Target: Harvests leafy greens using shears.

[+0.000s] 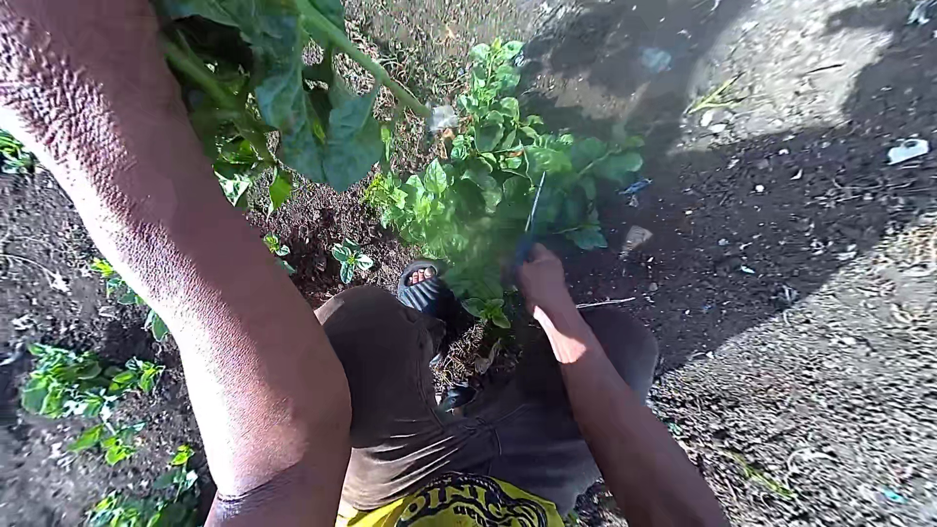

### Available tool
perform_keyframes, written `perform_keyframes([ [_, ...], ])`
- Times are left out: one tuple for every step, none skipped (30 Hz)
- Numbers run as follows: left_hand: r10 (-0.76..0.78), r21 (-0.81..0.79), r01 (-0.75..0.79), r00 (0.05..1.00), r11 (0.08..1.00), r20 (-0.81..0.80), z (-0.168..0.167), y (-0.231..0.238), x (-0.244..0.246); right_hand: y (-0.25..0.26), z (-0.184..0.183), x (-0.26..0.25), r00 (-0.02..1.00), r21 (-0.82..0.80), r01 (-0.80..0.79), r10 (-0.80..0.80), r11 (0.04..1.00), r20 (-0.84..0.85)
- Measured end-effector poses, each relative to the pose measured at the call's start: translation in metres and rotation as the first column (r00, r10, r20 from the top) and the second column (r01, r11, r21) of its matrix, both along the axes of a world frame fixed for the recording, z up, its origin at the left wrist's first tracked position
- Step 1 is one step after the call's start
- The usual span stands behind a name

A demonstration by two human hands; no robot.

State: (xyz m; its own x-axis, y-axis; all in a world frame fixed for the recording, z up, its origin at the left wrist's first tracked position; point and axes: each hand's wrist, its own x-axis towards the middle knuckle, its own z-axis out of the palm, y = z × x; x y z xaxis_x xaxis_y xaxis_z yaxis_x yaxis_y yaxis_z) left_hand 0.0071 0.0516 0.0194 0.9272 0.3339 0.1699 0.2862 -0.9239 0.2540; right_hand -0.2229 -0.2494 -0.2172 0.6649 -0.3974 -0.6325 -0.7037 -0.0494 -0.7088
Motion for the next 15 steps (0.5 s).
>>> perform_keyframes([
  [0.003,-0.078,0.0,0.999,0.997,0.037,0.007,-0.006,-0.002,-0.003,0.008,0.011,0.998,0.037,-0.052,0.051,0.998,0.027],
  [-0.023,-0.12,0.029,0.998,0.992,0.055,0.014,-0.011,-0.005,-0.004,0.016,0.023,0.996,0.054,-0.076,0.073,0.996,0.057],
  [-0.078,-0.128,0.086,0.994,0.988,0.071,0.02,-0.014,-0.007,-0.005,0.023,0.037,0.994,0.058,-0.072,0.067,0.996,0.083],
  [-0.164,-0.113,0.175,0.982,0.978,0.098,0.026,-0.019,-0.01,-0.005,0.029,0.053,0.995,0.073,-0.045,0.038,0.996,0.097],
  [-0.271,-0.104,0.285,0.954,0.953,0.127,0.03,-0.023,-0.013,-0.004,0.038,0.068,0.996,0.088,-0.014,0.006,0.996,0.091],
  [-0.386,-0.105,0.402,0.911,0.909,0.146,0.033,-0.028,-0.015,-0.004,0.046,0.082,0.996,0.102,0.027,-0.035,0.994,0.08],
  [-0.5,-0.125,0.518,0.853,0.846,0.151,0.035,-0.035,-0.017,-0.005,0.051,0.095,0.994,0.13,0.074,-0.083,0.989,0.067],
  [-0.599,-0.172,0.614,0.79,0.771,0.132,0.034,-0.042,-0.017,-0.007,0.05,0.106,0.989,0.17,0.122,-0.135,0.978,0.066],
  [-0.689,-0.224,0.687,0.72,0.691,0.082,0.03,-0.049,-0.017,-0.01,0.048,0.115,0.98,0.209,0.168,-0.185,0.963,0.067],
  [-0.758,-0.276,0.729,0.653,0.627,0.003,0.023,-0.054,-0.016,-0.012,0.045,0.122,0.97,0.239,0.206,-0.23,0.949,0.074],
  [-0.796,-0.324,0.737,0.598,0.593,-0.096,0.014,-0.06,-0.014,-0.013,0.043,0.129,0.961,0.264,0.24,-0.267,0.934,0.074],
  [-0.81,-0.365,0.725,0.554,0.584,-0.195,0.003,-0.067,-0.012,-0.014,0.041,0.136,0.95,0.282,0.273,-0.304,0.92,0.073],
  [-0.815,-0.401,0.709,0.508,0.579,-0.278,-0.009,-0.076,-0.011,-0.014,0.042,0.142,0.939,0.307,0.305,-0.338,0.902,0.06],
  [-0.813,-0.438,0.686,0.464,0.581,-0.352,-0.023,-0.085,-0.009,-0.013,0.041,0.147,0.931,0.326,0.329,-0.363,0.886,0.049],
  [-0.808,-0.478,0.655,0.419,0.585,-0.415,-0.037,-0.094,-0.007,-0.012,0.04,0.15,0.924,0.336,0.347,-0.381,0.876,0.04],
])
